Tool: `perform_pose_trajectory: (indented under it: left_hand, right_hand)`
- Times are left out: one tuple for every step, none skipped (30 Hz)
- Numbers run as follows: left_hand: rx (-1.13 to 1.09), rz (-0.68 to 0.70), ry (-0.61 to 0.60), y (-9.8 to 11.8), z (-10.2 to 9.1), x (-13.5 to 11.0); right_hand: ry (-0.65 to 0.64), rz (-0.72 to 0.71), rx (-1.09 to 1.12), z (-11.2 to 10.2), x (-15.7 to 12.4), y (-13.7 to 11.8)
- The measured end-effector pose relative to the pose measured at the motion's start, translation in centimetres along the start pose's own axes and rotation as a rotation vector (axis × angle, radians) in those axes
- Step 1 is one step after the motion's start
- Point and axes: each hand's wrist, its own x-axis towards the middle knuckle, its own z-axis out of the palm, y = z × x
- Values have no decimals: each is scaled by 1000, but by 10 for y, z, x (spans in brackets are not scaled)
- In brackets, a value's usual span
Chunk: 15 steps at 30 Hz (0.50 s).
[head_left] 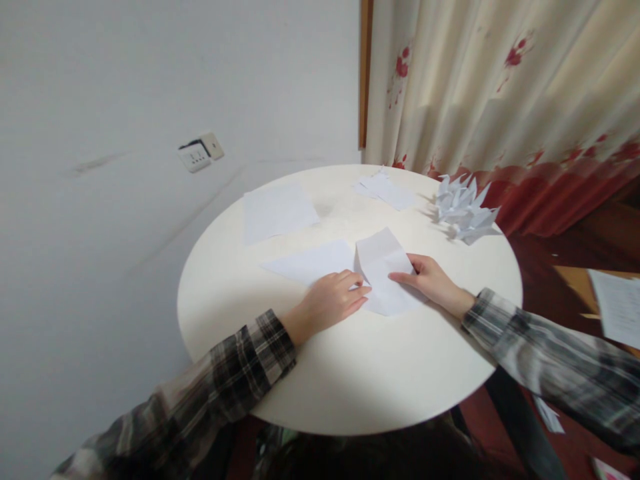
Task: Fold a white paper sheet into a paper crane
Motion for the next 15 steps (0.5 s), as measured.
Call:
perform_pose_trajectory:
  left_hand:
    - [-2,-1,0,0,0,0]
    - [-4,-2,0,0,1,0]
    - [-6,-3,1,-1,1,0]
    - [-7,-5,3,-1,1,0]
    - [-7,-5,6,-1,2,-1]
    - [-8,-6,10,-1,2,-1]
    - [-7,-7,11,-1,2,-1]
    - [-6,-7,10,-1,2,-1]
    - [-5,-7,9,-1,2,-1]
    - [-4,-7,7,-1,2,-1]
    - [-2,-7,6,-1,2,0]
    - [-1,-8,6,-1,2,0]
    - [1,-8,5,-1,2,0]
    - [2,-9,6,-1,2,0]
    - [4,-8,8,-1,2,0]
  right_hand:
    - [-3,2,10,0,0,0]
    - [-5,3,21,0,0,0]
    - [-8,5,32,0,0,0]
    - [-10,6,43,0,0,0]
    - [-12,7,51,0,0,0]
    - [-14,10,57,0,0,0]
    - [-16,12,61,0,0,0]
    - [-19,15,66,0,0,0]
    - [-21,17,69,0,0,1]
    - [-24,17,73,0,0,0]
    - [-27,18,77,0,1,0]
    - [-27,19,82,0,1,0]
    - [-25,20,86,-1,1,-1]
    - [-21,21,85,-1,0,-1]
    - [-16,21,80,-1,0,-2]
